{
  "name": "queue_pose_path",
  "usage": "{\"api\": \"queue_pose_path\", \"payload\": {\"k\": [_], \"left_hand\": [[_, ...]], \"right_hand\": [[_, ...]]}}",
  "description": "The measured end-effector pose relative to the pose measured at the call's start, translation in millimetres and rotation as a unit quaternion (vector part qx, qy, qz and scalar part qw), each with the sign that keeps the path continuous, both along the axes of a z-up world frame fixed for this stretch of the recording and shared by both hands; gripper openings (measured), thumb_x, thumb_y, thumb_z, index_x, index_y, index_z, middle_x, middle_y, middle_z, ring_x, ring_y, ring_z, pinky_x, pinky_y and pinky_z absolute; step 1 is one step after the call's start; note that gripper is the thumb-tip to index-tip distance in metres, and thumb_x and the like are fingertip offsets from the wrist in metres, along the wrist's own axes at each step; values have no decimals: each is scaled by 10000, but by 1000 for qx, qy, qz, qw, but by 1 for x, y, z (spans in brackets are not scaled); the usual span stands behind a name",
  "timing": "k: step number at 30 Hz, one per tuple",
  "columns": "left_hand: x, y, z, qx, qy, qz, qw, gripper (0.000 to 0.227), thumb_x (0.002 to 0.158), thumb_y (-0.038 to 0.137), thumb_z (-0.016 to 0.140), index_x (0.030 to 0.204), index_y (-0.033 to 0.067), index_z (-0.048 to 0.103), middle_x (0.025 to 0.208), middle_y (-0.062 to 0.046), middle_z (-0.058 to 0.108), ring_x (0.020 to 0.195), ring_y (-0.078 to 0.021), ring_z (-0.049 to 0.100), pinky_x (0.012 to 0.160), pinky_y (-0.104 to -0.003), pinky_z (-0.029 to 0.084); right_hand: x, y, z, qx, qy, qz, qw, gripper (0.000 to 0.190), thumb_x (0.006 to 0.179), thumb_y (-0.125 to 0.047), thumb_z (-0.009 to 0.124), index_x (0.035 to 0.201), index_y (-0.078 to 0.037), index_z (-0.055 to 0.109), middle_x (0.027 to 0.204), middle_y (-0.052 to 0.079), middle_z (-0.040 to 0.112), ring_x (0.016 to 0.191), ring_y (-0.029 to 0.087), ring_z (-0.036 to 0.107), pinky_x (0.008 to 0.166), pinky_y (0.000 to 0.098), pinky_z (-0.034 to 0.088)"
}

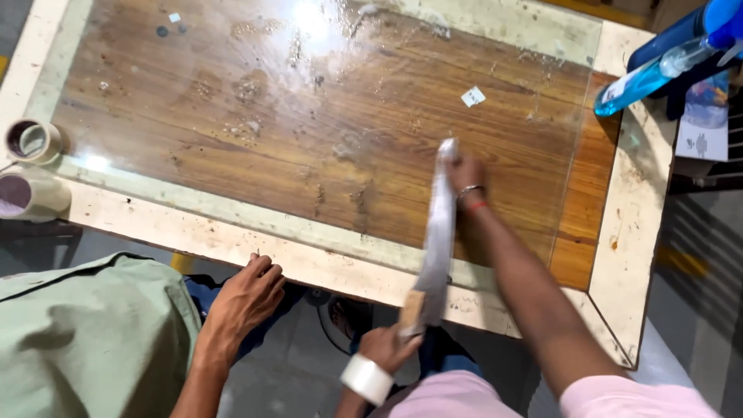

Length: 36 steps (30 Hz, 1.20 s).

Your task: The person cleans a glass pane using a spray cleaner and cloth, then uses the back of a handsaw to finish or scrape the edges of the glass.

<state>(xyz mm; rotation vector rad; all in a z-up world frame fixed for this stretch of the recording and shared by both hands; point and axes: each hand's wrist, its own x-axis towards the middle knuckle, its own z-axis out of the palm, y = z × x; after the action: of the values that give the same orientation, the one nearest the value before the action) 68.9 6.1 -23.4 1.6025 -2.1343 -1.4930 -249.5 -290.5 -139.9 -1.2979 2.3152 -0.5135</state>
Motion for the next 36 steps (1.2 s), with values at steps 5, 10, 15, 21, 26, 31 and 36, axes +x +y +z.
{"api": "queue_pose_path", "payload": {"k": [5, 10, 15, 21, 26, 31, 36], "left_hand": [[56, 14, -4, -9, -1, 70, 998, 514, 871, 600, 636, 1068, 143, 767, 755, -150, 754, 694, -366, 721, 650, -504, 574], [12, 18, 18, -26, 9, 9, 1000, 507, 857, 586, 671, 1090, 148, 772, 728, -163, 729, 663, -381, 704, 629, -509, 560], [-33, 48, 15, -26, 70, -119, 990, 564, 936, 623, 621, 1053, 84, 742, 760, -191, 712, 728, -409, 687, 698, -534, 533], [20, 88, 7, 45, 80, -99, 991, 567, 897, 615, 603, 1115, 110, 741, 786, -210, 716, 739, -435, 685, 722, -556, 518], [88, 90, 4, 63, 9, 12, 998, 532, 849, 614, 630, 1070, 145, 755, 778, -182, 735, 728, -414, 704, 687, -542, 547], [83, 98, -29, -17, -18, -20, 999, 543, 857, 628, 637, 1054, 134, 747, 802, -177, 740, 758, -411, 692, 718, -542, 522], [10, 75, -11, 8, 11, -155, 988, 610, 919, 668, 579, 1140, 114, 707, 882, -191, 723, 869, -416, 665, 822, -526, 486]], "right_hand": [[105, -20, 11, -54, -7, 105, 993, 384, 895, -449, 707, 915, -73, 780, 848, 220, 728, 814, 423, 705, 740, 531, 553], [-12, 32, -10, -25, -16, 2, 1000, 345, 899, -444, 697, 932, -118, 803, 873, 188, 743, 768, 332, 744, 627, 458, 536], [-146, 189, 35, -40, 14, -69, 997, 395, 941, -422, 733, 930, -29, 772, 826, 171, 750, 731, 278, 736, 674, 432, 554], [-71, 181, -47, -98, -15, -69, 993, 347, 893, -352, 759, 879, -7, 727, 810, 153, 745, 718, 258, 725, 648, 413, 555], [107, 100, 25, -43, -11, 13, 999, 382, 868, -421, 733, 845, -39, 749, 817, 204, 724, 750, 391, 707, 652, 504, 543], [71, 113, 41, 2, -21, 9, 1000, 404, 906, -467, 687, 929, -77, 788, 829, 156, 756, 740, 313, 745, 696, 460, 582], [-94, 199, 24, -60, 42, -54, 996, 358, 938, -372, 762, 920, -14, 773, 836, 169, 754, 735, 280, 724, 663, 416, 564]]}}
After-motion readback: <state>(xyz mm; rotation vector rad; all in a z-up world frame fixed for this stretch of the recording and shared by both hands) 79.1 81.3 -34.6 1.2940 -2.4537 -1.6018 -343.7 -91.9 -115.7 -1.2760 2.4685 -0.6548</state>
